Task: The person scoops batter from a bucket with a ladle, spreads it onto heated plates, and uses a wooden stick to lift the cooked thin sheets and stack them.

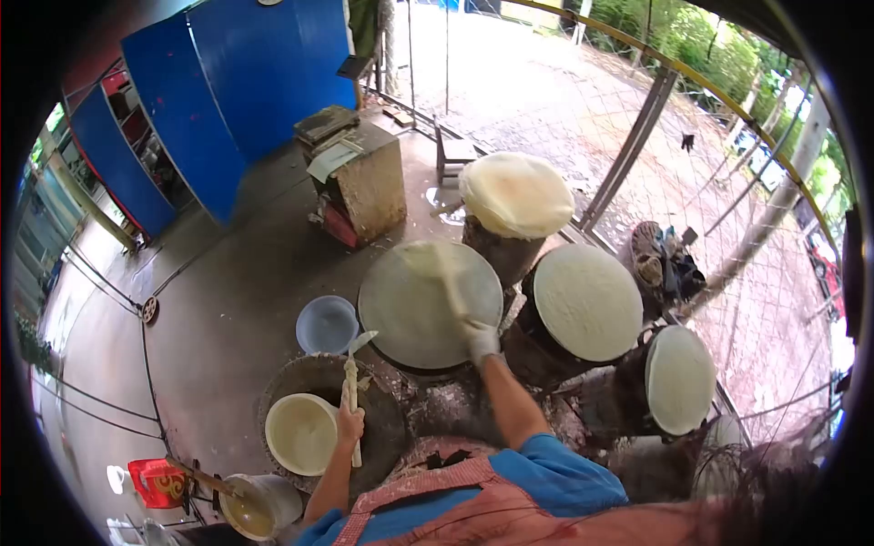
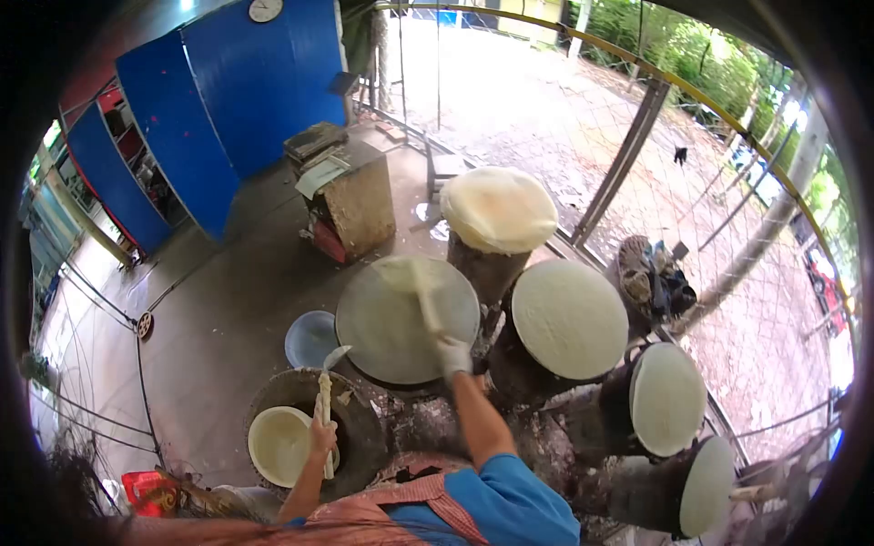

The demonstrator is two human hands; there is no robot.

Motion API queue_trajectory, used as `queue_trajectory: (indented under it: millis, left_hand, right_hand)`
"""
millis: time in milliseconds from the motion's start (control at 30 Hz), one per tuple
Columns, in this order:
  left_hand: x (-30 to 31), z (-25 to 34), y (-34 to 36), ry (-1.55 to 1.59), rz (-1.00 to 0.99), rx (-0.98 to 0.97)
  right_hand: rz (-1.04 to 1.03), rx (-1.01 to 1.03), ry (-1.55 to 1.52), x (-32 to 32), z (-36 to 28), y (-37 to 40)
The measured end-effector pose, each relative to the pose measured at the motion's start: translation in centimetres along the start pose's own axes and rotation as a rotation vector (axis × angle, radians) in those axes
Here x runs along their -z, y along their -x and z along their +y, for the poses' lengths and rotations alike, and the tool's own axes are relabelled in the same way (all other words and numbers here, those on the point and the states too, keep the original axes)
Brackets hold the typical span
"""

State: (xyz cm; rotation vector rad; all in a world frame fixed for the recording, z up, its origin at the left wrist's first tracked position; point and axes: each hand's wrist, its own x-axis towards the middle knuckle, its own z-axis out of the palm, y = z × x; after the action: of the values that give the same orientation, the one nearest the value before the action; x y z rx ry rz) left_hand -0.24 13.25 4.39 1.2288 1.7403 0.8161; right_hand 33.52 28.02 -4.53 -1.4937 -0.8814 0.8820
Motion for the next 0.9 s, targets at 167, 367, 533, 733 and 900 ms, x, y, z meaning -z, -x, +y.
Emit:
queue_trajectory:
  millis: [167, 367, 533, 733, 900]
  left_hand:
    - [1.5, 3.4, 0.9, -0.085, -0.075, 0.215]
    - [0.3, 0.6, 0.1, -0.042, 0.061, -0.088]
    - [-0.6, 1.4, 1.3, -0.115, 0.186, -0.206]
    - [-2.3, 4.1, 3.1, 0.086, 0.181, 0.335]
    - [-3.1, -0.2, 6.6, 0.366, 0.247, 0.462]
  right_hand:
    - [-0.267, -0.011, 0.364, 3.2, -12.6, 2.6]
    - [-0.322, -0.306, -0.047, 1.0, -10.0, 4.2]
    - [-0.395, -0.350, -0.128, 7.5, -11.6, -2.2]
    - [-0.700, -0.593, 0.003, 6.8, -13.9, -2.6]
    - [-0.571, -0.686, 0.114, 8.3, -13.1, -9.1]
